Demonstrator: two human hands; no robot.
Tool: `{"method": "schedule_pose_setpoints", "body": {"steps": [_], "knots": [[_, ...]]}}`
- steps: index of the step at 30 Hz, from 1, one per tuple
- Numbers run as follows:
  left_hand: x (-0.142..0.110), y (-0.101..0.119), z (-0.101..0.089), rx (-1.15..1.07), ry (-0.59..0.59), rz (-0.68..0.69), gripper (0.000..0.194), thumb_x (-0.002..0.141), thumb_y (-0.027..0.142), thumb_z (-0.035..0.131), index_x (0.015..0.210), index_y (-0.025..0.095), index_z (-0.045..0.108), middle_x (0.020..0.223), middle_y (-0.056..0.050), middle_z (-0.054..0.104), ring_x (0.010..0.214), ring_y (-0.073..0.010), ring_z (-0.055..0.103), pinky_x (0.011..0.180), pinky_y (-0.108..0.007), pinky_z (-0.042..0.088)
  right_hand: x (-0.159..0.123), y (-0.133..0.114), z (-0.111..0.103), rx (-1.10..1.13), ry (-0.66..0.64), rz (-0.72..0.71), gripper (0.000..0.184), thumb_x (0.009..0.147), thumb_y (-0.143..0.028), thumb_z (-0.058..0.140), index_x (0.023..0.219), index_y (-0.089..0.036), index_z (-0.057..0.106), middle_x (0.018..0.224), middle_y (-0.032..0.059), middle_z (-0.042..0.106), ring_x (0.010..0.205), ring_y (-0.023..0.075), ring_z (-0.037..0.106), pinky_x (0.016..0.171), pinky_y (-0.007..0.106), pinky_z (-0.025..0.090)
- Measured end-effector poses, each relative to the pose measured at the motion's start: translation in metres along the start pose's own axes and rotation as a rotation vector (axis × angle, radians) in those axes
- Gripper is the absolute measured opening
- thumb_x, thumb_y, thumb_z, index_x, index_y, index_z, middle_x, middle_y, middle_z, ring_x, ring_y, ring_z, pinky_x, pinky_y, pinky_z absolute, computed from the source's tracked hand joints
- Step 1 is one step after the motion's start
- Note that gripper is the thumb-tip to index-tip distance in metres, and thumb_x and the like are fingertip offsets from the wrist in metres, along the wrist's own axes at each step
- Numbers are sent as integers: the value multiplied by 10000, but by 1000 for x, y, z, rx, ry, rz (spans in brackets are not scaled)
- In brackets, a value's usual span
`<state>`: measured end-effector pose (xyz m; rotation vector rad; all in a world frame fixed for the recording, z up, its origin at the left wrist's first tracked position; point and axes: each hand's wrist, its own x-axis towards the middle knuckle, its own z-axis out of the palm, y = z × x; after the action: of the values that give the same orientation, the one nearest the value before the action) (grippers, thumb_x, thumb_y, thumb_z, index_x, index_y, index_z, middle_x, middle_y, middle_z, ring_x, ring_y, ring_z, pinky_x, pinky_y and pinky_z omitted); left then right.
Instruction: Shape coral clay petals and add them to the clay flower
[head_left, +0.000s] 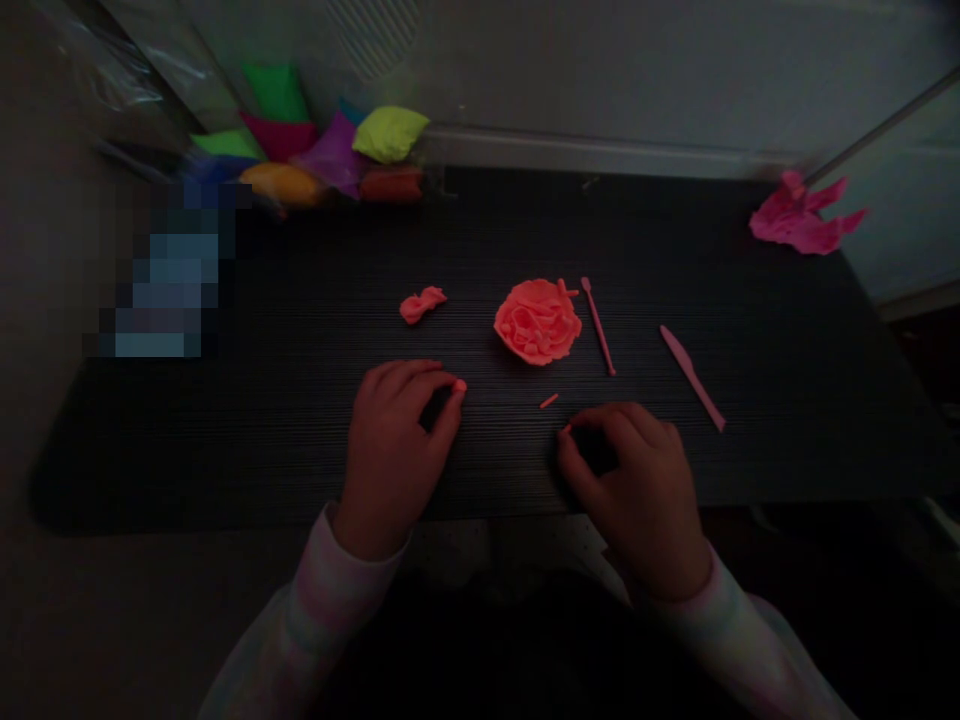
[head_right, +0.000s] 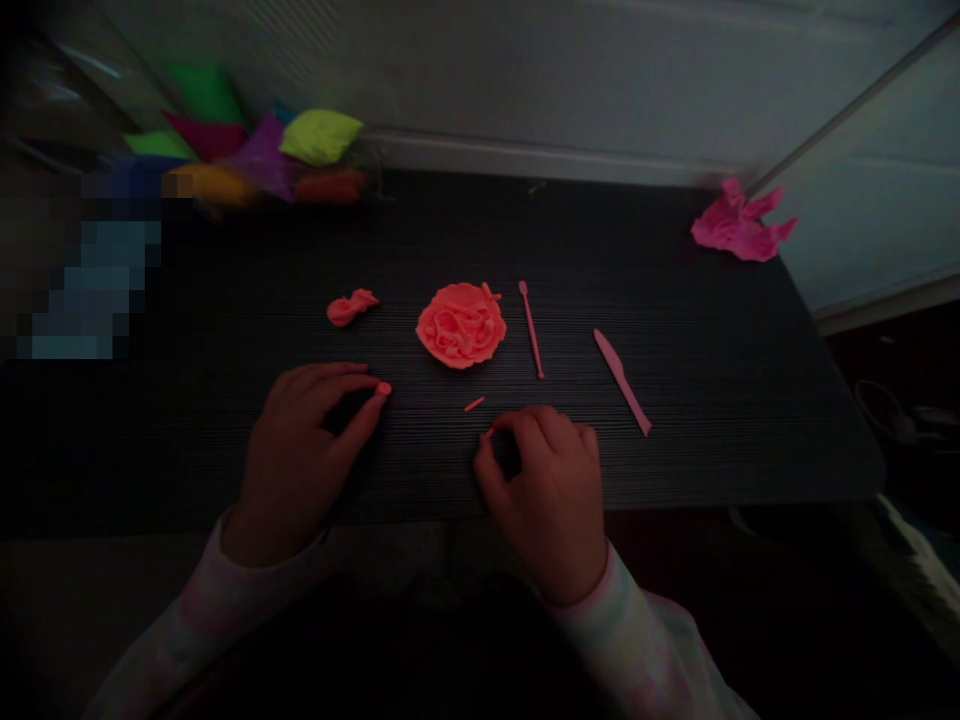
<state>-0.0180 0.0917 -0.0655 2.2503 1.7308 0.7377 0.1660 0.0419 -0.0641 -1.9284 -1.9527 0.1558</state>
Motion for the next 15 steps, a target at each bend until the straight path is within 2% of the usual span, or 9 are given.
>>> {"method": "schedule_pose_setpoints", "body": {"steps": [8, 15], "knots": [[1, 0, -1, 5, -6, 0, 148, 768, 247, 557, 858, 153, 628, 947, -74, 644, 930, -208, 545, 847, -378, 420, -1, 0, -1, 11, -16, 9, 139, 730, -284, 560, 807, -169, 572, 808, 53, 615, 760, 199, 550, 697, 350, 372], [1, 0, 1, 8, 12, 17, 154, 768, 247, 556, 856, 143, 629, 935, -76, 644, 928, -204, 546, 846, -371, 422, -1, 0, 0, 8, -10, 5, 85, 746, -256, 545, 771, -178, 571, 778, 41, 611, 727, 191, 545, 692, 349, 375]]}}
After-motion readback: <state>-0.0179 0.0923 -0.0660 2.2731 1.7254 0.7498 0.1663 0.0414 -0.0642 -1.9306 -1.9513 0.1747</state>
